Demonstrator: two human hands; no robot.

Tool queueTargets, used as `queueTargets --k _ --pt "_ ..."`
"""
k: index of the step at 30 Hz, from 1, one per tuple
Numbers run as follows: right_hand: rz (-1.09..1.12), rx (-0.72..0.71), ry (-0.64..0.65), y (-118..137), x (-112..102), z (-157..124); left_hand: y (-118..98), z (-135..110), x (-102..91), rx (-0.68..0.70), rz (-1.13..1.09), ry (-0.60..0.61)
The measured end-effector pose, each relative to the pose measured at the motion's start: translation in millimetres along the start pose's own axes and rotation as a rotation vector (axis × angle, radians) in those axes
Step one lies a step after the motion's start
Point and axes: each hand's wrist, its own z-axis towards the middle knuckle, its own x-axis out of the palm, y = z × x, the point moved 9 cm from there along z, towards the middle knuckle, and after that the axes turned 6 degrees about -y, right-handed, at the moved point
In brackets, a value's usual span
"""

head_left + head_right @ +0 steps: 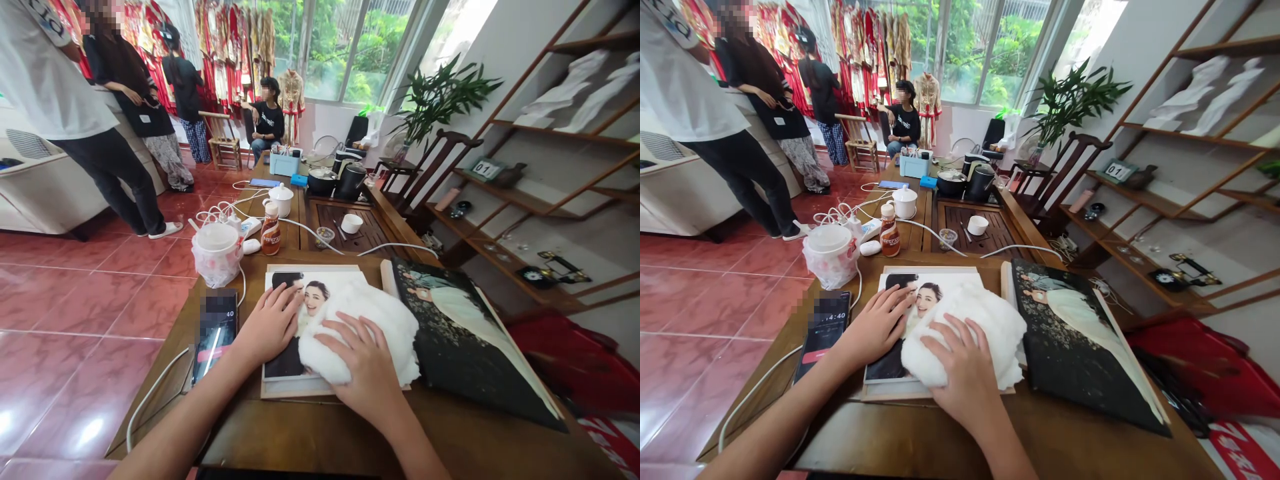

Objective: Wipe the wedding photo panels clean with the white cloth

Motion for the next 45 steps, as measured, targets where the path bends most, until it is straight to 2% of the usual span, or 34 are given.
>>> queueTargets --k 5,15,18,27,31,39,45 --pt "0.037 -0.015 0.042 4 5 -4 0 1 0.6 -0.002 -0.016 -0.017" --pt "-0.07 0.062 -0.094 -42 -2 11 2 -3 1.7 -0.006 -0.023 0.015" --pt "-0.09 0.055 -0.104 -39 -4 11 1 -2 0.0 -0.002 -0.015 0.017" --pt "-0.023 0.002 -0.031 -6 0 -9 1 -2 -0.8 -0.001 -0.013 -0.018" --pt "-0.014 -0.007 -0.022 -11 3 -6 2 -2 1.8 0.0 -0.024 -0.026" --pt "-0.057 0.033 -0.052 -39 8 20 3 -2 4.6 -0.009 -0.027 -0.005" --pt "-0.035 0.022 -0.055 -28 3 13 1 -2 1.9 -0.002 -0.025 -0.008"
